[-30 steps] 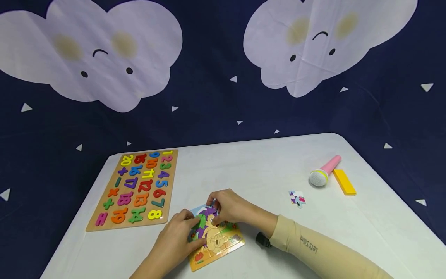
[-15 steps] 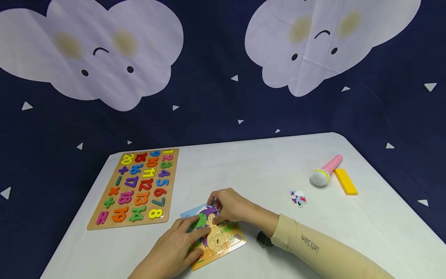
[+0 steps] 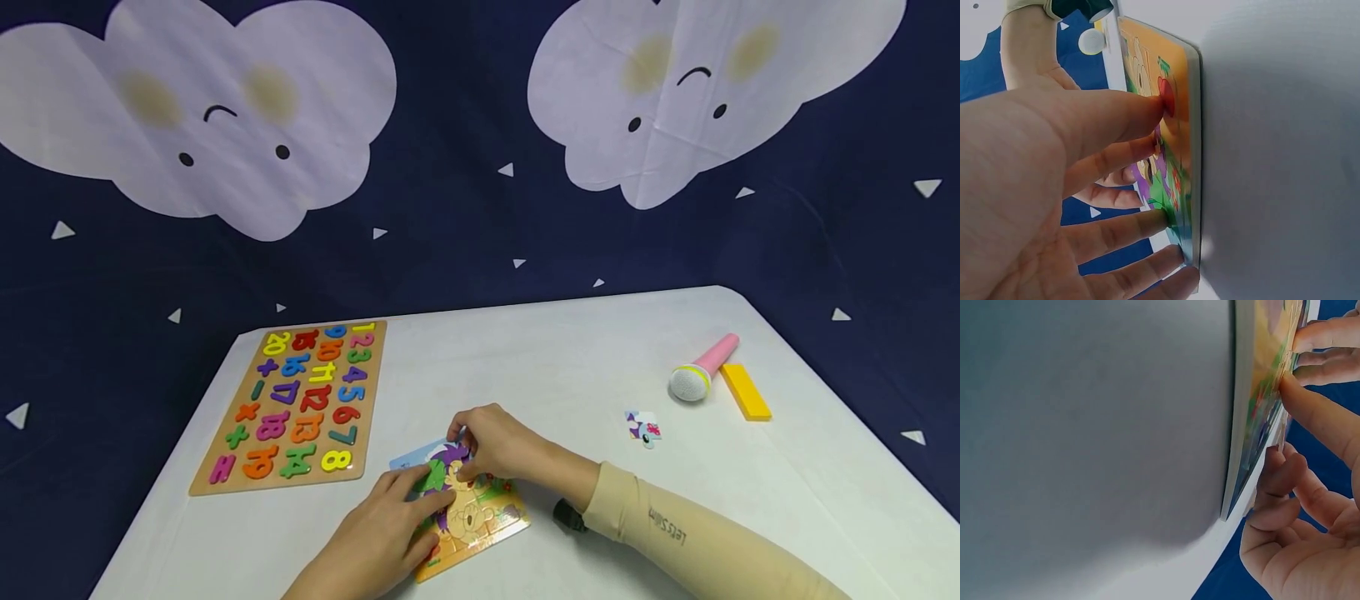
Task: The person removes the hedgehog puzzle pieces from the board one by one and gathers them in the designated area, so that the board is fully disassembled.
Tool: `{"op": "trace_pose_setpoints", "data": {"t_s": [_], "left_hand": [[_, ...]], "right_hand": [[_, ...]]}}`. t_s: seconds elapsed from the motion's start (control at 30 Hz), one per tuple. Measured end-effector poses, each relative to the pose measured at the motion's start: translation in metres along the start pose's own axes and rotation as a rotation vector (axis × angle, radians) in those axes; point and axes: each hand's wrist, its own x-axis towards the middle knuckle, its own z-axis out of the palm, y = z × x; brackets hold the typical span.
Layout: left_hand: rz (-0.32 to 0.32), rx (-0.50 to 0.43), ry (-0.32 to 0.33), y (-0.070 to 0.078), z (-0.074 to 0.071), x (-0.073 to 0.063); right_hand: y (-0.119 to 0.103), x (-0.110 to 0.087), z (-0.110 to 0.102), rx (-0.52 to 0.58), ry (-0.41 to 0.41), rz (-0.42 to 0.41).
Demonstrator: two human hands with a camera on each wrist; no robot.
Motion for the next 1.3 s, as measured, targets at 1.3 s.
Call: {"op": "trace_pose_setpoints", "data": {"t_s": [1.3], "left_hand": [[-0.063,-0.015,-0.024,0.003,-0.004,0.005]], "right_hand": [[0.017,-0.014,-0.024,-0.134,0.109,-0.083]]}}
